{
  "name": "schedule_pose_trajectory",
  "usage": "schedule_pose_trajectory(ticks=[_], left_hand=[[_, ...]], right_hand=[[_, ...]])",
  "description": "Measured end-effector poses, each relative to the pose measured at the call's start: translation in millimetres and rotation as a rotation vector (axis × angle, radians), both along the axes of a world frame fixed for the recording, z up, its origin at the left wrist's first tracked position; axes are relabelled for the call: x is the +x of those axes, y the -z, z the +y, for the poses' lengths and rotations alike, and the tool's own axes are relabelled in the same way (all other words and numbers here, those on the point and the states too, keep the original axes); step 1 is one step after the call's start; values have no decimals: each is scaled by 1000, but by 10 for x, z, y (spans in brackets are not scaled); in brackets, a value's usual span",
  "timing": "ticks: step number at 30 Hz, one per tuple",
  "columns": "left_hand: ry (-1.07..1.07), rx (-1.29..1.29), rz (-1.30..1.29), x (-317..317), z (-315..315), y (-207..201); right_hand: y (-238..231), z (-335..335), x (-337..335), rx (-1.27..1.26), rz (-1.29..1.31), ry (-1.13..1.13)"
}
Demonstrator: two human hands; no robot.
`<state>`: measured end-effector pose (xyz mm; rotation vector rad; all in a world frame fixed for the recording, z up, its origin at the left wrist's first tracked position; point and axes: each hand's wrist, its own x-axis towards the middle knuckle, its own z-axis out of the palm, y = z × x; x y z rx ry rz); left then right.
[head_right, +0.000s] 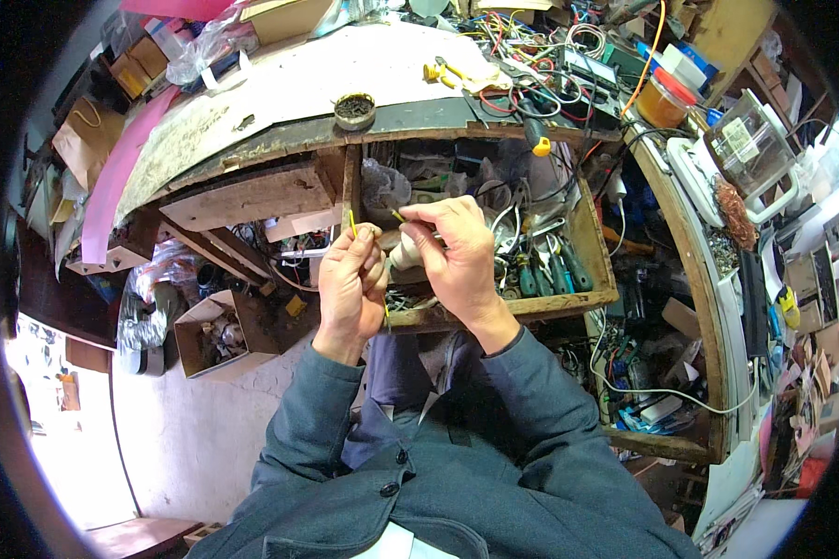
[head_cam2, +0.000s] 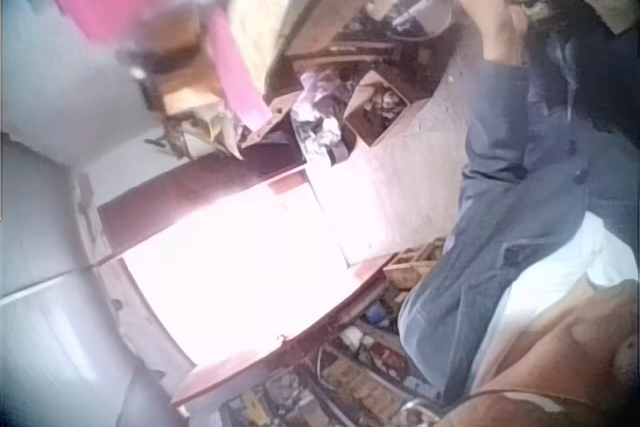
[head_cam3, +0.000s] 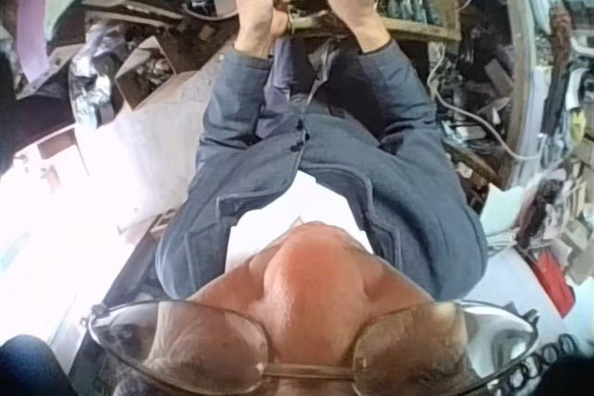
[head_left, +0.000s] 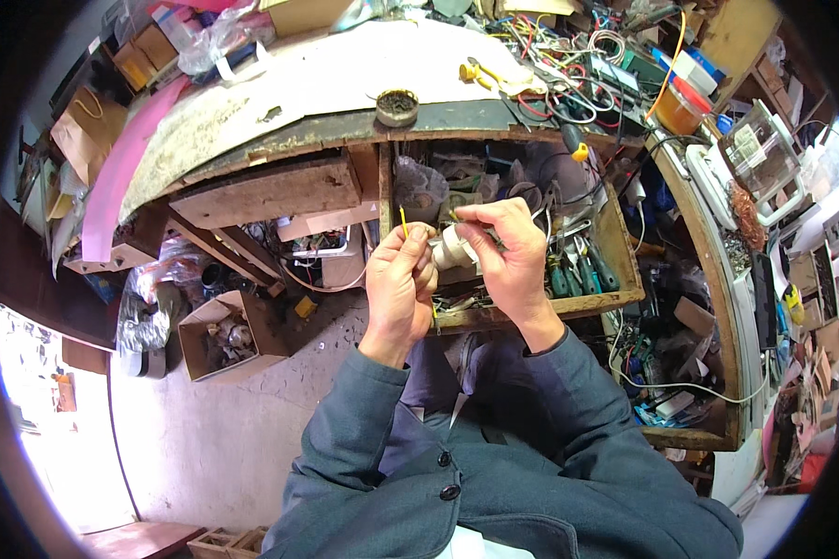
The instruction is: The person solders a yellow wire to a small green circuit board using a soldering iron and solder wire. They then solder a small metal component on the workbench. The person works at a cluttered electronics workbench.
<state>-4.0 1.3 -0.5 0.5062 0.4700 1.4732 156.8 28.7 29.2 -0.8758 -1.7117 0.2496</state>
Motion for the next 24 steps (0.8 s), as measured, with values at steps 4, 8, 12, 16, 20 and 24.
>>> schedule_pose_trajectory(ticks=[4, 8, 12, 16, 20, 24], left_hand=[[-12, 8, 18, 23, 8, -9], [23, -24, -13, 26, 15, 1], [71, -18, -41, -22, 38, 57], [136, -12, 2, -38, 62, 70], [239, 22, 33, -46, 22, -20], [207, 25, 88, -34, -16, -58]], right_hand=[[-17, 13, 24, -268, 287, -70], [-118, 89, 124, -634, 583, -306], [-227, 194, 103, -845, 771, -482], [-284, 325, 122, -919, 669, -561], [-290, 307, 61, -906, 595, -528], [-243, 313, 83, -954, 552, -517]])
